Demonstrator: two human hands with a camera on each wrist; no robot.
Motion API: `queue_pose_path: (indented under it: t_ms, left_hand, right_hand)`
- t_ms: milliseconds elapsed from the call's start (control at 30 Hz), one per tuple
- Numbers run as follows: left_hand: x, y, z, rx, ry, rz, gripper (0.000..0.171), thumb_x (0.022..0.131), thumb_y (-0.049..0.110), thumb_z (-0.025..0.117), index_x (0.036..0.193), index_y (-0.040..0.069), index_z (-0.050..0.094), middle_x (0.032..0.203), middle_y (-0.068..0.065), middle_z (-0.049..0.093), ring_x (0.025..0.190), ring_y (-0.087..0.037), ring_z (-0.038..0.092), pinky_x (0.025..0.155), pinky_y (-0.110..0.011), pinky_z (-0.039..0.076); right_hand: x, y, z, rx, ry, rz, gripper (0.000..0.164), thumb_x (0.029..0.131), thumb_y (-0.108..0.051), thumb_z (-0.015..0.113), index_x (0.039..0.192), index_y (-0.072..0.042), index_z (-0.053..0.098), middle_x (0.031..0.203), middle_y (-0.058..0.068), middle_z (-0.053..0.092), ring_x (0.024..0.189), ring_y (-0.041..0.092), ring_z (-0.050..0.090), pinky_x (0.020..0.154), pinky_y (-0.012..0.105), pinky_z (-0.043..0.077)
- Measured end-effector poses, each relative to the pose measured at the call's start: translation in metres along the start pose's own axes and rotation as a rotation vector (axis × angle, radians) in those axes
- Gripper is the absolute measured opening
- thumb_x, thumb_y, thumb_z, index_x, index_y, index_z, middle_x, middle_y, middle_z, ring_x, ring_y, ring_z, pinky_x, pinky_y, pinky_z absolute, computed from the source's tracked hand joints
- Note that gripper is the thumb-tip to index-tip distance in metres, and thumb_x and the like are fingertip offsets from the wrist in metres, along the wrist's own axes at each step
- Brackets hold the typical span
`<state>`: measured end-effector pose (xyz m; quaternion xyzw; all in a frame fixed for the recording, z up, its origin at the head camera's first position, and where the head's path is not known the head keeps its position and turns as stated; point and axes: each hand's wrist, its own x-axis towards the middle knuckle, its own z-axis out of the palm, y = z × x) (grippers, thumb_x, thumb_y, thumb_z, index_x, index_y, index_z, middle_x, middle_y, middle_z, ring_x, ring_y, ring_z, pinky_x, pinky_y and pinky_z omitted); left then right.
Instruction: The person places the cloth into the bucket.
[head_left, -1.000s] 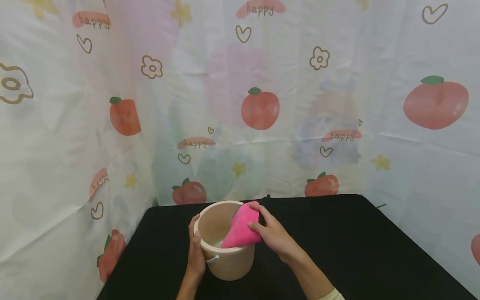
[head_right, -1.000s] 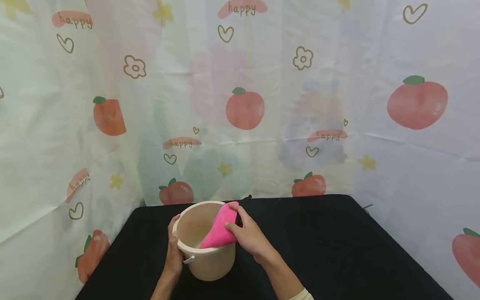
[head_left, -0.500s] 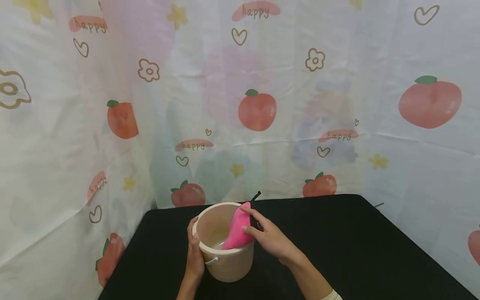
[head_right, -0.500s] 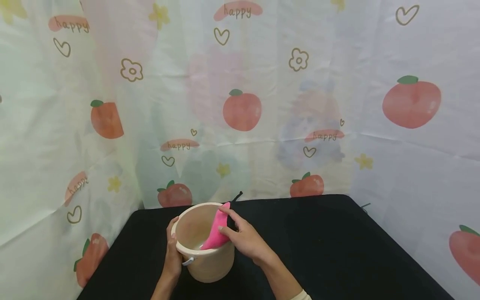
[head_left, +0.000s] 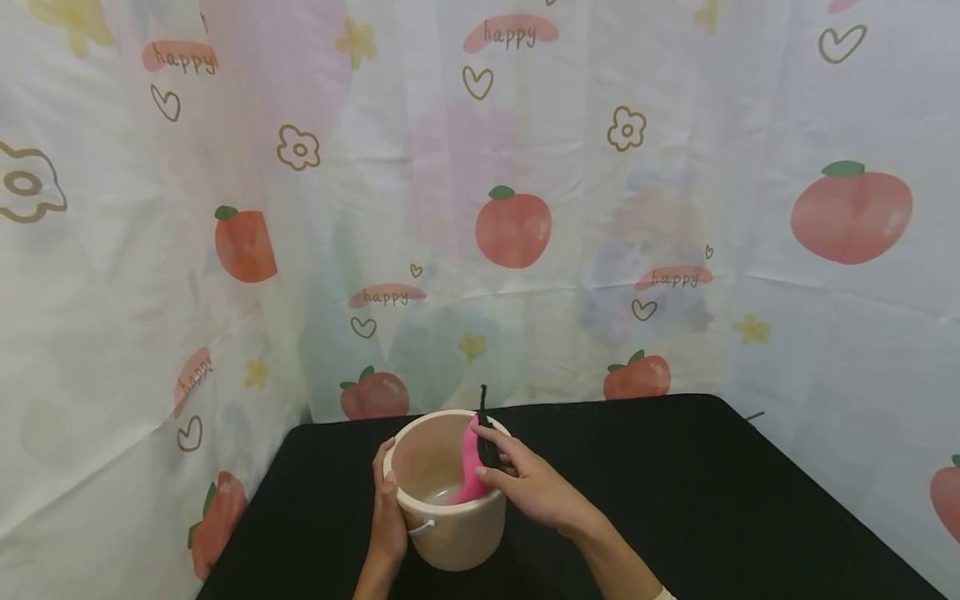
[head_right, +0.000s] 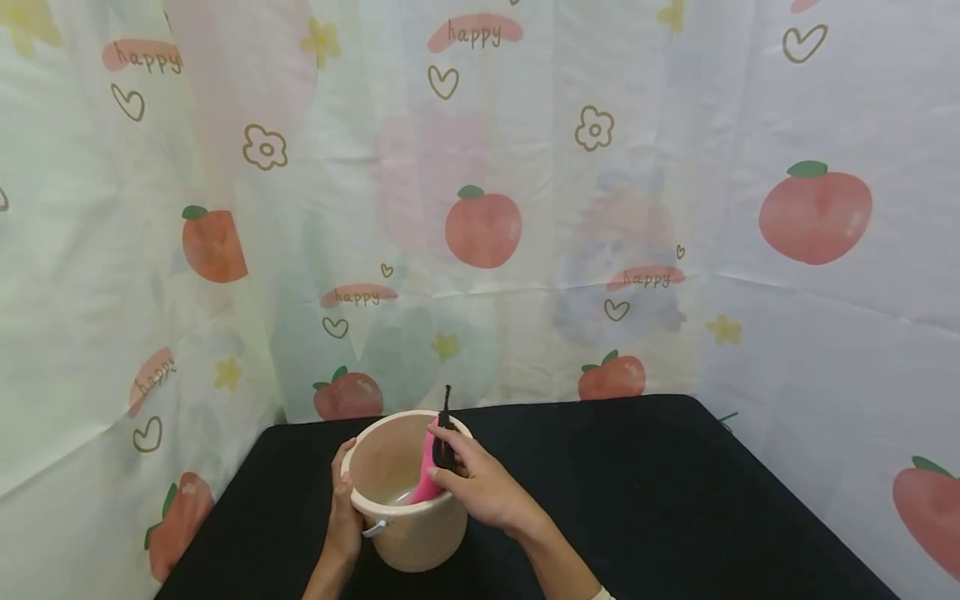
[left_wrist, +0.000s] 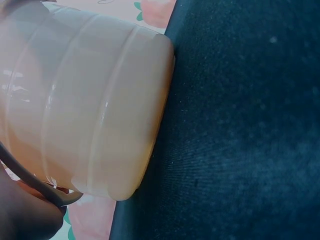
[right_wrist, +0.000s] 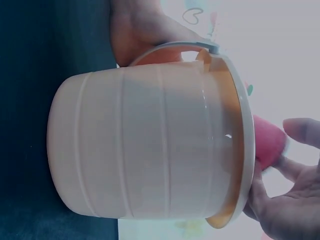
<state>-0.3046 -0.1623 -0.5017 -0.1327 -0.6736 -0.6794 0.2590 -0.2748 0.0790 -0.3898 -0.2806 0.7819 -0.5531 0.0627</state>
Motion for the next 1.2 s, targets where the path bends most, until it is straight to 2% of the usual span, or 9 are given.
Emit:
queue_pose_path:
  t_ms: [67,200,367,500,733,933,1067,1200]
  left_hand:
    - [0.000,0.000,0.001,0.009,-0.004,0.003,0.053,0.109,0.032,0.022,0.158,0.011,0.028,0.153,-0.019,0.036,0.131,-0.039,0.041,0.104,-0.062,0.031]
    - [0.000,-0.001,0.002,0.001,-0.008,0.004,0.055,0.109,0.035,0.022,0.158,0.011,0.027,0.154,-0.020,0.033,0.133,-0.038,0.039,0.105,-0.062,0.030]
    - [0.002,-0.003,0.003,-0.023,-0.015,0.010,0.055,0.108,0.033,0.023,0.158,0.010,0.027,0.155,-0.020,0.032,0.136,-0.036,0.035,0.107,-0.060,0.025]
    - [0.003,-0.002,0.002,-0.023,-0.013,0.018,0.054,0.108,0.031,0.024,0.158,0.010,0.027,0.156,-0.020,0.031,0.138,-0.037,0.033,0.108,-0.060,0.022]
    - [0.001,0.000,0.002,0.001,-0.013,0.030,0.053,0.109,0.032,0.024,0.158,0.010,0.028,0.156,-0.020,0.033,0.137,-0.036,0.033,0.108,-0.053,0.024]
    - [0.002,0.000,-0.003,-0.005,-0.027,0.016,0.054,0.109,0.032,0.024,0.158,0.009,0.027,0.155,-0.020,0.033,0.137,-0.035,0.033,0.107,-0.049,0.025]
    - [0.000,-0.002,-0.008,0.008,-0.034,0.000,0.053,0.110,0.032,0.023,0.159,0.010,0.027,0.156,-0.021,0.030,0.139,-0.037,0.031,0.108,-0.058,0.022]
    - [-0.001,-0.003,-0.008,0.019,-0.062,-0.016,0.053,0.110,0.030,0.023,0.159,0.011,0.026,0.158,-0.024,0.026,0.141,-0.041,0.027,0.108,-0.065,0.019]
  right_hand:
    - [0.000,0.000,0.000,0.027,-0.034,-0.026,0.057,0.108,-0.027,0.056,0.161,-0.021,0.037,0.164,0.017,0.030,0.140,0.042,0.043,0.104,0.058,0.041]
    - [-0.001,0.002,-0.002,0.041,-0.076,-0.051,0.055,0.109,-0.024,0.053,0.162,-0.018,0.036,0.163,0.014,0.031,0.140,0.043,0.042,0.105,0.059,0.041]
    - [-0.001,0.002,-0.003,0.019,-0.077,-0.061,0.056,0.109,-0.026,0.054,0.161,-0.015,0.037,0.163,0.012,0.031,0.139,0.044,0.042,0.105,0.058,0.041]
    - [-0.001,0.001,-0.004,0.005,-0.076,-0.058,0.054,0.108,-0.026,0.055,0.159,-0.016,0.040,0.162,0.011,0.034,0.139,0.042,0.043,0.104,0.056,0.041]
    - [-0.005,0.000,-0.005,0.012,-0.089,-0.039,0.047,0.109,-0.028,0.053,0.155,-0.020,0.047,0.158,0.009,0.042,0.137,0.035,0.048,0.105,0.054,0.041]
    - [-0.008,0.001,-0.008,0.019,-0.106,-0.068,0.044,0.111,-0.026,0.050,0.154,-0.018,0.049,0.154,0.011,0.047,0.132,0.028,0.054,0.105,0.048,0.043]
    - [-0.007,0.001,-0.015,-0.028,-0.065,-0.118,0.039,0.111,-0.029,0.048,0.147,-0.015,0.057,0.146,0.010,0.056,0.131,0.030,0.055,0.105,0.050,0.043]
    - [-0.010,0.002,-0.028,-0.075,0.051,-0.149,0.038,0.113,-0.030,0.044,0.141,-0.013,0.062,0.142,0.009,0.060,0.133,0.032,0.053,0.108,0.055,0.040]
